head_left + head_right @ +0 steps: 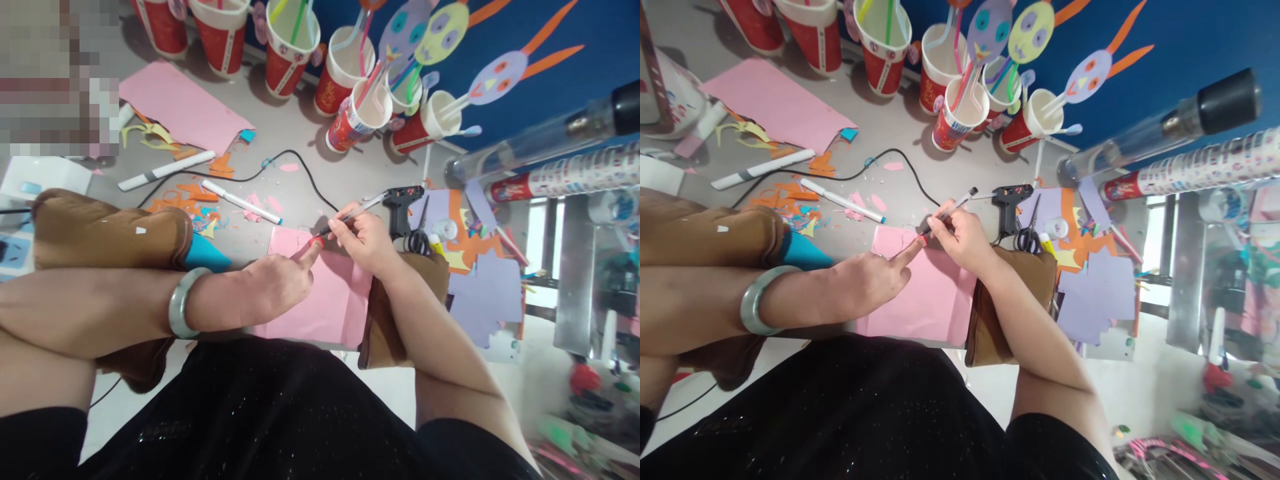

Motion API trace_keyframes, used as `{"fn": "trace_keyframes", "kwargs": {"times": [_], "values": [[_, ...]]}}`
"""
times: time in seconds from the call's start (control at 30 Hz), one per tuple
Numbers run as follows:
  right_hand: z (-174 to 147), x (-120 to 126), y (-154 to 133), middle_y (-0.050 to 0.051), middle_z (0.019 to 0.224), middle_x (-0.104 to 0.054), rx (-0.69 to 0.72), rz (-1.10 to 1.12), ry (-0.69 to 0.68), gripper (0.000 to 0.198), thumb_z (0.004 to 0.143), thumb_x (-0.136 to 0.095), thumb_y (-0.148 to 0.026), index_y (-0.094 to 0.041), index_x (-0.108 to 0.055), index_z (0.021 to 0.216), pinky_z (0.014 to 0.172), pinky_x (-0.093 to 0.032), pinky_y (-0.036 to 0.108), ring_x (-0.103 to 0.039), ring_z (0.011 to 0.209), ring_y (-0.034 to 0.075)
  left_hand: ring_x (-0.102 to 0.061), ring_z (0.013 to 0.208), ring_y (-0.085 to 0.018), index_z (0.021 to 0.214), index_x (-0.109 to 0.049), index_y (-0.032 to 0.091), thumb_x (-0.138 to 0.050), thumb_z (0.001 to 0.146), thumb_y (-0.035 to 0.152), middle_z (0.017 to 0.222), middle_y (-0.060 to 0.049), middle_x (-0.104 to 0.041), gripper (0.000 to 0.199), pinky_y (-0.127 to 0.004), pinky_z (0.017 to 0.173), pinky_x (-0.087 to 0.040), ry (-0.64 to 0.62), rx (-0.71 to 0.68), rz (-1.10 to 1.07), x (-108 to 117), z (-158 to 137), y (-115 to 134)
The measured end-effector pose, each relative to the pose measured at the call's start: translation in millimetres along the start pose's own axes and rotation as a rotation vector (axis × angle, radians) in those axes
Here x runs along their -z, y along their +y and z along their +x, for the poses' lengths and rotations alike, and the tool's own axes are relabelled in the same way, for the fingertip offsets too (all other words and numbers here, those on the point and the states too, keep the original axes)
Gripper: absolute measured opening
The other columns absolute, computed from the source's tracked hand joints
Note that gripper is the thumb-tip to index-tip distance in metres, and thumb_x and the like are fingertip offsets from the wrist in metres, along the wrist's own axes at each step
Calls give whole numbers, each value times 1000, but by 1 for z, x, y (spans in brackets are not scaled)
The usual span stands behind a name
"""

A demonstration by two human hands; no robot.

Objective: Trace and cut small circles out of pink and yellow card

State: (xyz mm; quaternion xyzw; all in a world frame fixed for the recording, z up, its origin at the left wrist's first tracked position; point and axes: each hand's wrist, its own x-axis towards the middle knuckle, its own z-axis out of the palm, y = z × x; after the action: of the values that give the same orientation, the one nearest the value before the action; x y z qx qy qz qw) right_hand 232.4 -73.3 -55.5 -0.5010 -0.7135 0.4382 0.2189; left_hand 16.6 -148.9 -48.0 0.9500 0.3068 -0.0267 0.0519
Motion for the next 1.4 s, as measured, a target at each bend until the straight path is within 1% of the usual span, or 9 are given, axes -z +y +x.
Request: {"fn": "trace_keyframes", "kwargs": {"times": [0.2, 0.33, 0.43, 0.57, 0.77, 0.87, 1.1, 1.27, 1.4], "values": [[-22, -10, 3, 1, 69, -71, -26, 19, 152, 36, 98, -63, -57, -22, -57, 89, 62, -54, 31, -64, 58, 15, -73, 63, -15, 109, -78, 6, -54, 87, 1, 160, -27, -49, 33, -26, 47, -52, 15, -11, 4, -4, -1, -2], [-32, -16, 6, 1, 72, -71, -13, -18, 234, 32, 99, -63, -53, -22, -58, 91, 64, -56, 32, -69, 66, 17, -73, 65, -15, 104, -78, 6, -52, 89, 3, 158, -29, -50, 30, -27, 50, -53, -2, -18, -54, -2, -1, -5], [-38, -20, 8, 3, 73, -70, -14, -68, 289, 30, 100, -62, -51, -22, -60, 89, 64, -55, 33, -69, 69, 19, -71, 61, -14, 102, -79, 7, -49, 90, 3, 160, -28, -49, 32, -28, 51, -53, -71, -5, -99, 7, 2, -6], [-47, -24, 6, 2, 76, -70, -2, -146, 347, 27, 100, -61, -47, -23, -61, 87, 63, -53, 32, -65, 67, 18, -73, 68, -14, 104, -80, 6, -51, 90, 3, 163, -28, -46, 33, -27, 56, -54, -161, 14, -159, 19, 7, -7], [-59, -31, 5, 0, 74, -66, 71, -250, 391, 23, 100, -60, -39, -23, -59, 84, 66, -51, 32, -62, 66, 17, -77, 74, -19, 117, -79, 9, -48, 93, 2, 171, -24, -35, 40, -30, 56, -54, -303, 42, -185, 33, 12, -8], [-64, -35, 8, 2, 74, -67, 106, -311, 399, 22, 100, -60, -39, -23, -61, 85, 64, -51, 32, -63, 64, 17, -76, 74, -18, 123, -78, 8, -50, 93, 2, 171, -24, -35, 41, -30, 56, -55, -342, 54, -182, 40, 14, -9], [-69, -45, 17, 5, 78, -70, 238, -391, 396, 20, 103, -59, -38, -25, -63, 88, 71, -59, 39, -68, 73, 22, -75, 75, -14, 112, -79, 5, -51, 96, 6, 169, -24, -39, 33, -25, 58, -53, -327, 36, -174, 41, 14, -12], [-67, -48, 18, 2, 79, -69, 469, -442, 437, 8, 101, -62, -19, -26, -62, 97, 73, -61, 38, -69, 75, 21, -76, 78, -17, 111, -78, 6, -50, 95, 4, 152, -22, -61, 33, -27, 59, -52, -269, 40, -203, 36, 13, -14], [-64, -51, 18, 0, 78, -68, 591, -455, 447, 18, 97, -63, -8, -26, -59, 99, 75, -60, 36, -67, 72, 19, -77, 82, -18, 113, -77, 7, -50, 96, 6, 150, -21, -63, 32, -28, 61, -52, -283, 30, -208, 36, 14, -19]]}}
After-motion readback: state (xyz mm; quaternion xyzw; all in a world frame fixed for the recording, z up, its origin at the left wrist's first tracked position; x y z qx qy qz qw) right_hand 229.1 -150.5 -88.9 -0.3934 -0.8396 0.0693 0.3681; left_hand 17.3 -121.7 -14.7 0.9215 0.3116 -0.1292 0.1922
